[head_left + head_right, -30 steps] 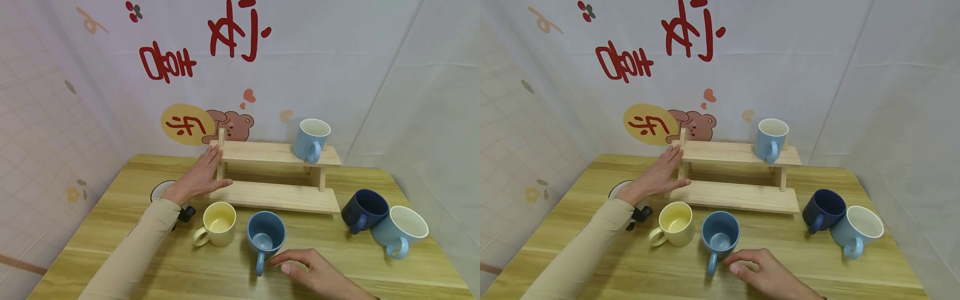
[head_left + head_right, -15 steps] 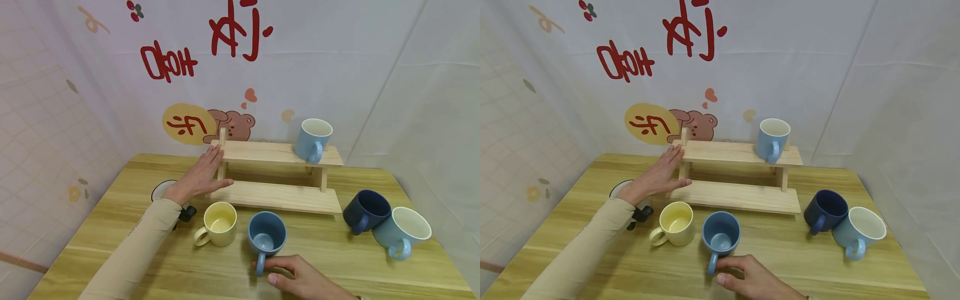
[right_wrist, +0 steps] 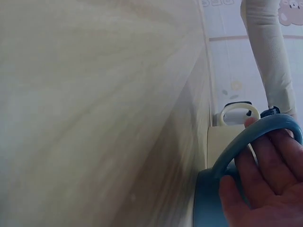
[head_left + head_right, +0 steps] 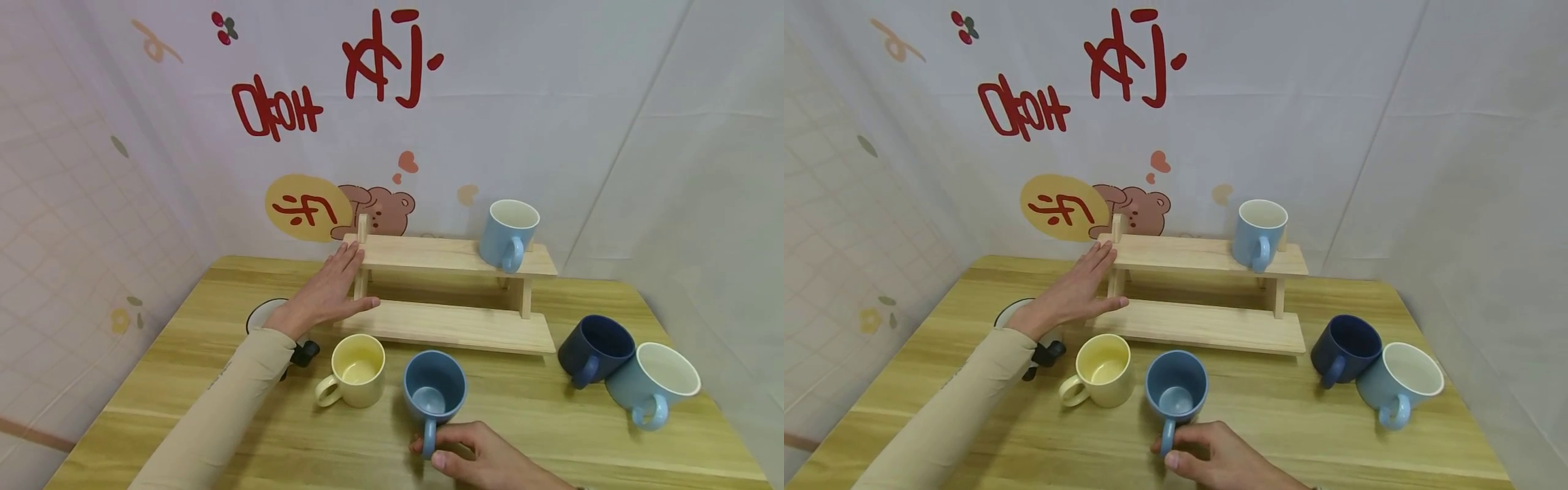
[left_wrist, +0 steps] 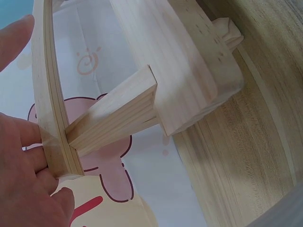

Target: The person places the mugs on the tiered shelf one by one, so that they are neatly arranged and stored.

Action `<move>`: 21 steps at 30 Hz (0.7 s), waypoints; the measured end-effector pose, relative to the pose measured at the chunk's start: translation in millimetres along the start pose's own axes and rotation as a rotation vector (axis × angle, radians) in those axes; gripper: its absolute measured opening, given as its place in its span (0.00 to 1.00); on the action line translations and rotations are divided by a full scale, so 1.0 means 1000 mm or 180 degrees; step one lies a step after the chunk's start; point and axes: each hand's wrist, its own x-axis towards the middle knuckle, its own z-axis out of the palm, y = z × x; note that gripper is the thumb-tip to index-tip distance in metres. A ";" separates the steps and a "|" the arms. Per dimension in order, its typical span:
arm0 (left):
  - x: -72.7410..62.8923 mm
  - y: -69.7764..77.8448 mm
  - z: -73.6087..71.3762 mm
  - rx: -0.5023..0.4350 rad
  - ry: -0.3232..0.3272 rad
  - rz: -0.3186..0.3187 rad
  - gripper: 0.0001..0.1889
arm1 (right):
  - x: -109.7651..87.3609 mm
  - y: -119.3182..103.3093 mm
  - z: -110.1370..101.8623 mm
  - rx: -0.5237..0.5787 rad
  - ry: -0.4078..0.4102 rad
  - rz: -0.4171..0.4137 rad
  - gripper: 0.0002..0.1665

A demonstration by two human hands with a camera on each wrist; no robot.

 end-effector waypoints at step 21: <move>0.001 0.000 0.002 -0.0017 0.0032 0.0006 0.56 | -0.016 -0.001 -0.012 0.0280 0.0683 -0.0227 0.17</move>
